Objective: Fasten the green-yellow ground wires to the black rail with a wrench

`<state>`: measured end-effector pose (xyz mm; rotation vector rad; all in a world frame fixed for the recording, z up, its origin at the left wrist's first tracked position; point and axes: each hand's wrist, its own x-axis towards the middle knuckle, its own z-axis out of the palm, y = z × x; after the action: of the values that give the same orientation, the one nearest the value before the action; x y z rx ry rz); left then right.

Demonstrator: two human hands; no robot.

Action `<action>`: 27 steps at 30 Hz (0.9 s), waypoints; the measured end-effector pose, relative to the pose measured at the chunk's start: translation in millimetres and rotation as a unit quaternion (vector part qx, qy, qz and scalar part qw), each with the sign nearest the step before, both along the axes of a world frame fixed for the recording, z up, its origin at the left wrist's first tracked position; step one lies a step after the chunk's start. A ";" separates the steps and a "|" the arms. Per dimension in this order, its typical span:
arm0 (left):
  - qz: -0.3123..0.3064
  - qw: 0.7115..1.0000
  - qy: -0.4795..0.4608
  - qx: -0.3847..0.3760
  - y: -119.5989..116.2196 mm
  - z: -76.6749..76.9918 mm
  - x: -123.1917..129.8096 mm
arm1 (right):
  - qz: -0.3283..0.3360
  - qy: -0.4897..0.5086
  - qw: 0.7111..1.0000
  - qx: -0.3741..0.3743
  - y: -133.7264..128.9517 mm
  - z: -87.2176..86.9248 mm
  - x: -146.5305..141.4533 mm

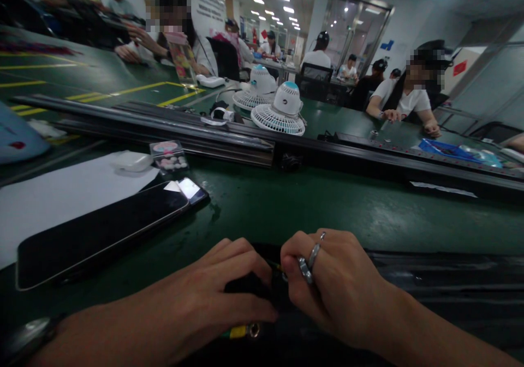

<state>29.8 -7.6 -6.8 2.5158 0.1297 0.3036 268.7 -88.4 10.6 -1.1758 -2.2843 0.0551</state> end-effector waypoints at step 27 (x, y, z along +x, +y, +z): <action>0.083 0.995 -0.046 -0.015 4.2 -13.1 4.2 | -0.095 0.079 0.956 -0.268 5.5 27.3 14.4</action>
<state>34.1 -3.4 -19.9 2.4617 0.3053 0.4799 283.0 -82.8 37.8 -1.5877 -2.0598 0.7066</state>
